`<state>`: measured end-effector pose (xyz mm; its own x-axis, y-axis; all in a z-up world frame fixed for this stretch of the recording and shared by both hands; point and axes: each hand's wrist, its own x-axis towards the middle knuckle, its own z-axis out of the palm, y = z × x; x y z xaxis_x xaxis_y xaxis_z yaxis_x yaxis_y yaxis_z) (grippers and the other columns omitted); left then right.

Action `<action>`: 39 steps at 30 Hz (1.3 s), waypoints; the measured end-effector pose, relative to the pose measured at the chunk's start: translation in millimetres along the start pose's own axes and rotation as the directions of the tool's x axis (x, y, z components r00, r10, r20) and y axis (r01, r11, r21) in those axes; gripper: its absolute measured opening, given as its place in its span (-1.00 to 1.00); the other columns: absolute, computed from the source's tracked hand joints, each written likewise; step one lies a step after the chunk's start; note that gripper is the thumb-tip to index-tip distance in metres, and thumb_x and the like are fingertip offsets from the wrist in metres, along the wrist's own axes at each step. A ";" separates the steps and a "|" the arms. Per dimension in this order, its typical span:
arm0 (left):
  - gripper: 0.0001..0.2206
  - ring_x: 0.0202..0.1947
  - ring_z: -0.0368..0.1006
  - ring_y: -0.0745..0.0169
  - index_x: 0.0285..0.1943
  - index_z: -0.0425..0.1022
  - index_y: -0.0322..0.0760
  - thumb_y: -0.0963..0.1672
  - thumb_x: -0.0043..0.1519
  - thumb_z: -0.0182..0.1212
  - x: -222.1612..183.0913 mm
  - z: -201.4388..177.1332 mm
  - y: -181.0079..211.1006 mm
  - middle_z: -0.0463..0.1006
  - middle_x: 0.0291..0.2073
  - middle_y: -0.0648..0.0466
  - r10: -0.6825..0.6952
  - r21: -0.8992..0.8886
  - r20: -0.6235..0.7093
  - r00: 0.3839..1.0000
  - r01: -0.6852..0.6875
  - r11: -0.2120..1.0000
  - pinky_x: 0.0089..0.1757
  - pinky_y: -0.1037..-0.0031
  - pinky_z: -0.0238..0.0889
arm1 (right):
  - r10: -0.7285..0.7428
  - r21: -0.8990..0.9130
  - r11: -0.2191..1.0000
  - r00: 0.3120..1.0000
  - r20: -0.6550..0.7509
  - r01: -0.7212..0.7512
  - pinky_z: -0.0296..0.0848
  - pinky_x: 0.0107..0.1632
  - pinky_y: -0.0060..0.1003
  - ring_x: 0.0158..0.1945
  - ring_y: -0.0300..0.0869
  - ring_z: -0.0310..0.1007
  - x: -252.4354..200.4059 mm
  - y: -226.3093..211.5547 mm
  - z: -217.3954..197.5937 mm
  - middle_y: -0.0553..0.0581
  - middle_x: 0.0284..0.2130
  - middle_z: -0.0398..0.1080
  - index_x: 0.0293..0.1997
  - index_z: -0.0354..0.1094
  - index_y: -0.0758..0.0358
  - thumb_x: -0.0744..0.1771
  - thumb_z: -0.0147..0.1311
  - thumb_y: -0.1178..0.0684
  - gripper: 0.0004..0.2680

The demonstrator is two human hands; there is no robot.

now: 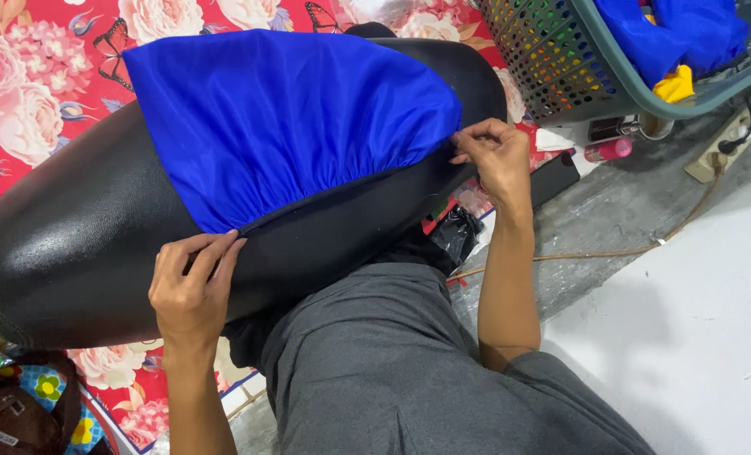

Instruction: Folding a blue fabric seat cover and placing it into a clear plastic packaging bag.

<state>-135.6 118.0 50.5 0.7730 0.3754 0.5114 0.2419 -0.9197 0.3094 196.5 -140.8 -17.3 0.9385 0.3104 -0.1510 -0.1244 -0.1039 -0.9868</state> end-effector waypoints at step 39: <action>-0.91 -0.37 0.32 0.12 -0.19 0.50 -0.36 -0.24 0.27 0.35 -43.9 8.2 50.4 0.47 -0.32 0.01 0.103 -0.179 0.143 0.984 -0.077 0.981 -0.29 0.34 0.20 | 0.147 -0.065 0.988 0.983 0.114 -0.140 0.57 -0.33 -0.55 -0.50 -0.26 0.46 50.1 -11.4 -14.3 0.09 -0.43 0.46 -0.11 0.33 0.21 0.32 0.13 0.30 -0.86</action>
<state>-152.6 54.1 37.0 0.8695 0.2579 0.4212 0.0728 -0.9105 0.4071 249.6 -137.6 -12.8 0.8674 0.3971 -0.3001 -0.2336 -0.2075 -0.9499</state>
